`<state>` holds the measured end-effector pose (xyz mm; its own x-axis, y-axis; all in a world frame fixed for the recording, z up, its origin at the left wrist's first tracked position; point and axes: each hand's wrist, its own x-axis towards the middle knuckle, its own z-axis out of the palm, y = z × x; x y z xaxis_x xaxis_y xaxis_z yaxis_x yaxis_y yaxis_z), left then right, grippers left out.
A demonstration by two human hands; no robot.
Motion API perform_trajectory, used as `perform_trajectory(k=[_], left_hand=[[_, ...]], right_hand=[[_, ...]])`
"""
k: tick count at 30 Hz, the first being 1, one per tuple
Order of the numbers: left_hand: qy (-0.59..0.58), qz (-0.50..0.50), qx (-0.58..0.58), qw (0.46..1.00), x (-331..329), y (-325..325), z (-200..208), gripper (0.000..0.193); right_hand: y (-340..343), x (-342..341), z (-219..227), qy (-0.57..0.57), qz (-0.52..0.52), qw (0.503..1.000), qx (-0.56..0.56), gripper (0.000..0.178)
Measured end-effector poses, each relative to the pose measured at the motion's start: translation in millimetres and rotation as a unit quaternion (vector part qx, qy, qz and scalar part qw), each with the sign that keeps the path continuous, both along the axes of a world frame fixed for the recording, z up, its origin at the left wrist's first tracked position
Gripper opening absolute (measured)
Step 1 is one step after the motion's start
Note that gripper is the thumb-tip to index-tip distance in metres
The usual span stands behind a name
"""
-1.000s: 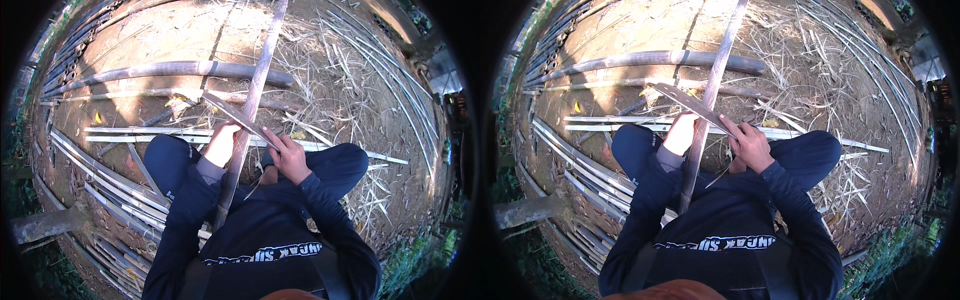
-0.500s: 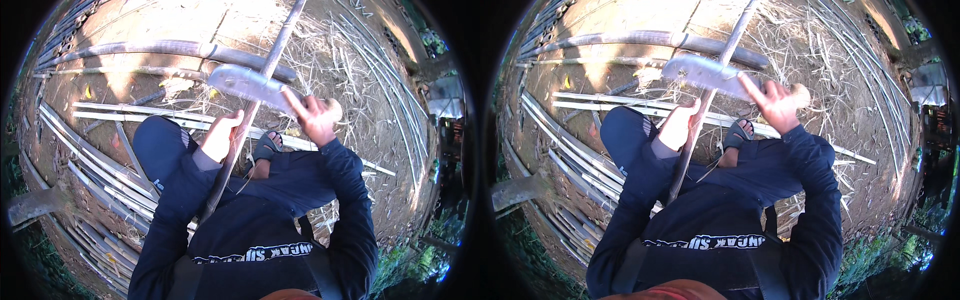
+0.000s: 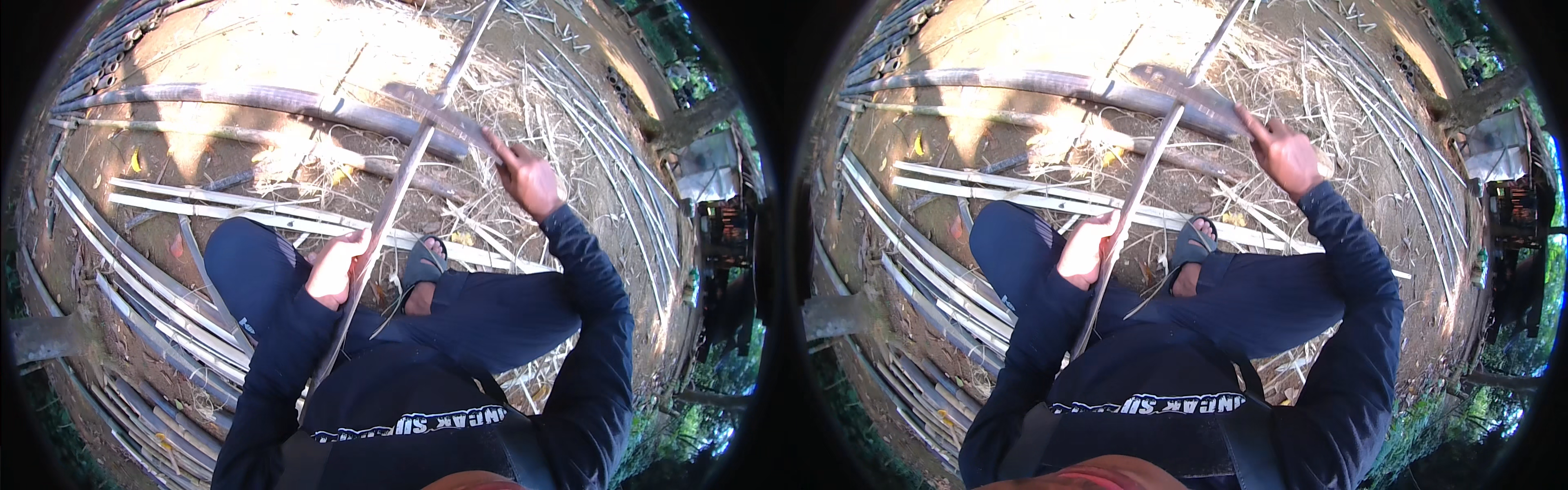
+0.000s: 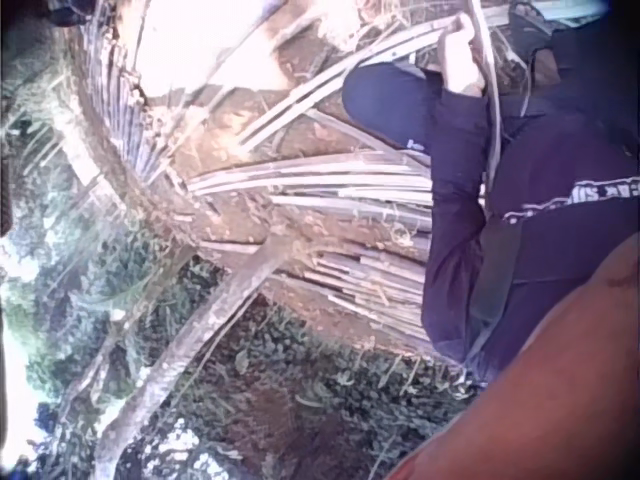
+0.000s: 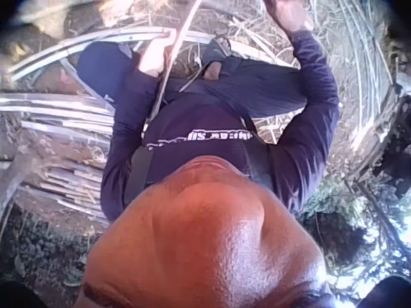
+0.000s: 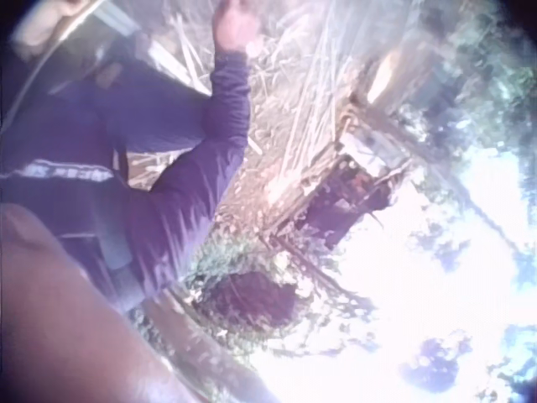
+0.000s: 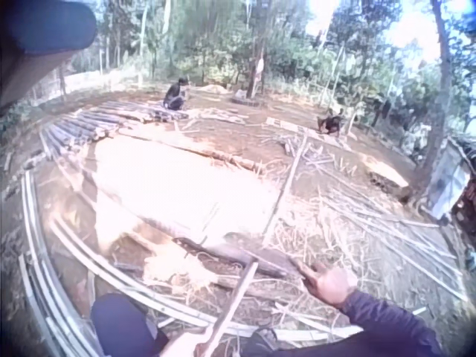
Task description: The person shaves a thin strip of bamboo by running a machete along its length, scraping the surface to smooth it. They hold the bamboo strip by hand while repeatedly passing the blade over it.
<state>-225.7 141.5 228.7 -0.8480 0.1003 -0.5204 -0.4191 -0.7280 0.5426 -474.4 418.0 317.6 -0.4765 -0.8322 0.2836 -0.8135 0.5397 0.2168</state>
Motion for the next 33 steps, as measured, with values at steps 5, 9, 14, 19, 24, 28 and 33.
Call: perform_trajectory(k=[5, 9, 14, 19, 24, 28, 33], left_hand=[[-0.041, 0.060, -0.103, 0.992, 12, 15, 20, 0.013], [0.077, 0.018, -0.092, 0.993, 40, 10, 4, 0.017], [-0.045, 0.048, -0.181, 0.981, 50, 14, 21, 0.022], [-0.069, 0.045, -0.133, 0.988, 82, 16, 26, 0.025], [-0.051, 0.034, -0.133, 0.989, 98, 19, 41, 0.024], [-0.052, 0.002, -0.147, 0.988, 120, 11, 50, 0.025], [-0.109, -0.086, -0.138, 0.981, 177, 1, 69, 0.022]], right_hand=[[-20, 35, 4, 0.047, 0.234, 0.965, 0.109, 0.076], [-3, -37, -19, -0.059, 0.042, 0.996, -0.060, 0.069], [-31, 14, -26, -0.015, 0.178, 0.983, 0.047, 0.079], [-13, -59, -46, -0.076, -0.033, 0.997, 0.006, 0.066], [-2, -45, -45, -0.101, 0.063, 0.990, -0.073, 0.068], [-8, -50, -42, 0.077, 0.219, 0.973, -0.013, 0.081], [12, -134, -49, -0.097, -0.134, 0.968, -0.189, 0.041]])
